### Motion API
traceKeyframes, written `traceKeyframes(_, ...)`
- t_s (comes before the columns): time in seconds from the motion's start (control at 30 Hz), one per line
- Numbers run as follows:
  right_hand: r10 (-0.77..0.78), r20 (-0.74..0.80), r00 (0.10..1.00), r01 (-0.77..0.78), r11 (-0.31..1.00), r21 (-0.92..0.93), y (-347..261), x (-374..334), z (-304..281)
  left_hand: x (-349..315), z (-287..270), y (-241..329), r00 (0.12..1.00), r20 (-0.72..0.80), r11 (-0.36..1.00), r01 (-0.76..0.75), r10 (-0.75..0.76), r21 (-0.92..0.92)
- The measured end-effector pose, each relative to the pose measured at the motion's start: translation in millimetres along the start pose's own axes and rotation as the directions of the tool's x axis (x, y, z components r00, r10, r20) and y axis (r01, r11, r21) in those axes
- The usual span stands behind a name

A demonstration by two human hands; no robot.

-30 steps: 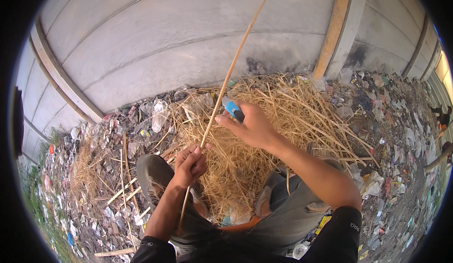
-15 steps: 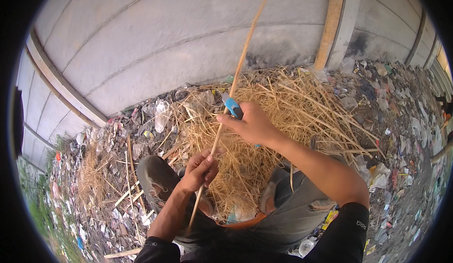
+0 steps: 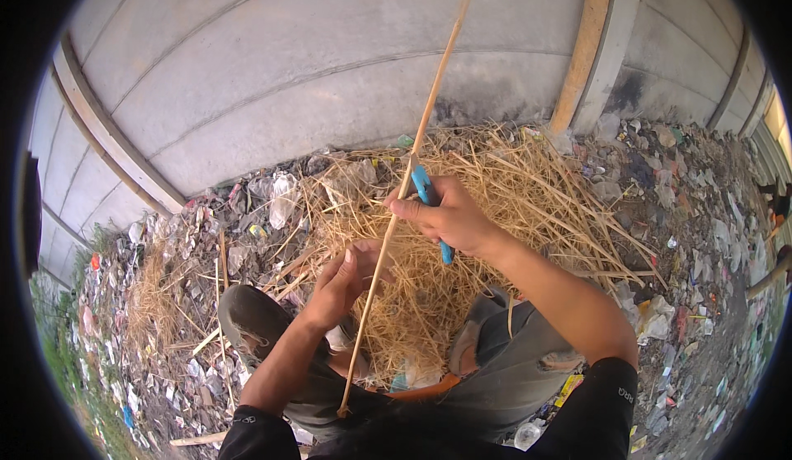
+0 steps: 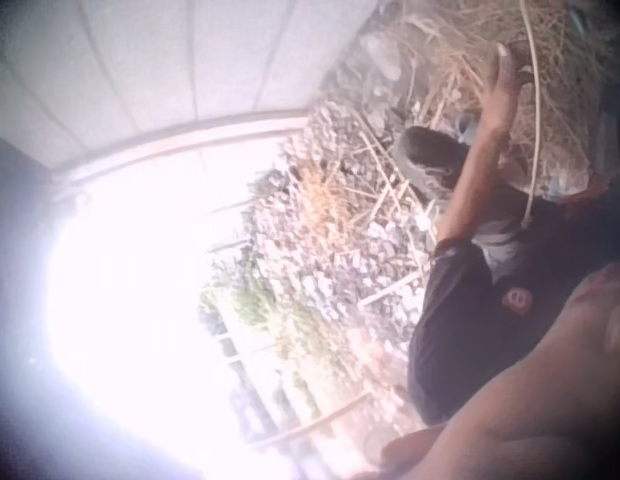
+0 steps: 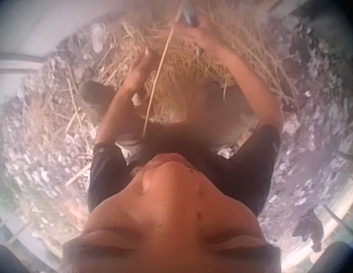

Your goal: The person sits on the ground and uses a small knife to shave the surface of a long bamboo stick. They hold the stick with their left hand and scrape along its length with the knife in their right hand, removing thin strips of bamboo. The person repeatedly rotates the stick to shave different sides.

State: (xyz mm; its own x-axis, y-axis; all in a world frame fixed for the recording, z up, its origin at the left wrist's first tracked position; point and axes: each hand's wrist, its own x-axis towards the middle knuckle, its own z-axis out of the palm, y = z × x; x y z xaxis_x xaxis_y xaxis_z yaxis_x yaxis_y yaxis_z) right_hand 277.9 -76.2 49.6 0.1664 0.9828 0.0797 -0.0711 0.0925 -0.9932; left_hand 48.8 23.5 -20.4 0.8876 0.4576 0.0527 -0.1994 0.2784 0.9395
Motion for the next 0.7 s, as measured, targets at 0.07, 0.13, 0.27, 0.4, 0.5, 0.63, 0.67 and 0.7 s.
traceKeyframes(0.07, -0.012, 0.050, 0.999, 0.009, 0.998, 0.064, -3, 0, 3, -4, 4, 8, 0.953, 0.283, 0.988, 0.134, -0.108, -0.072)
traceKeyframes(0.13, -0.018, 0.084, 0.996, 0.011, 0.996, 0.083, -4, 1, 3, -9, 17, 15, 0.964, 0.222, 0.988, 0.153, -0.145, -0.018)
traceKeyframes(0.27, 0.008, 0.061, 0.998, -0.001, 0.994, -0.114, -5, 0, 2, -10, 12, 16, 0.980, 0.180, 0.996, 0.076, -0.083, 0.043)
traceKeyframes(0.4, -0.084, 0.002, 0.996, 0.073, 0.857, -0.509, 3, 0, 10, -9, 5, 8, 0.999, 0.024, 0.998, 0.026, -0.028, 0.054)
traceKeyframes(0.5, -0.117, -0.005, 0.993, 0.088, 0.773, -0.629, 0, -5, 31, -7, -3, 4, 0.999, -0.027, 0.998, 0.029, -0.030, -0.058)
traceKeyframes(0.63, -0.130, 0.068, 0.989, 0.135, 0.621, -0.772, 7, -9, 41, -4, 0, 3, 0.993, -0.110, 0.998, -0.042, 0.038, -0.036)
traceKeyframes(0.67, -0.086, 0.073, 0.994, 0.110, 0.593, -0.797, 7, -11, 44, -6, -1, 0, 0.993, -0.107, 0.999, -0.049, 0.048, -0.007)
traceKeyframes(0.7, -0.083, 0.120, 0.989, 0.146, 0.496, -0.856, 11, -12, 44, -6, -2, -3, 0.993, -0.100, 0.998, -0.055, 0.057, 0.023)
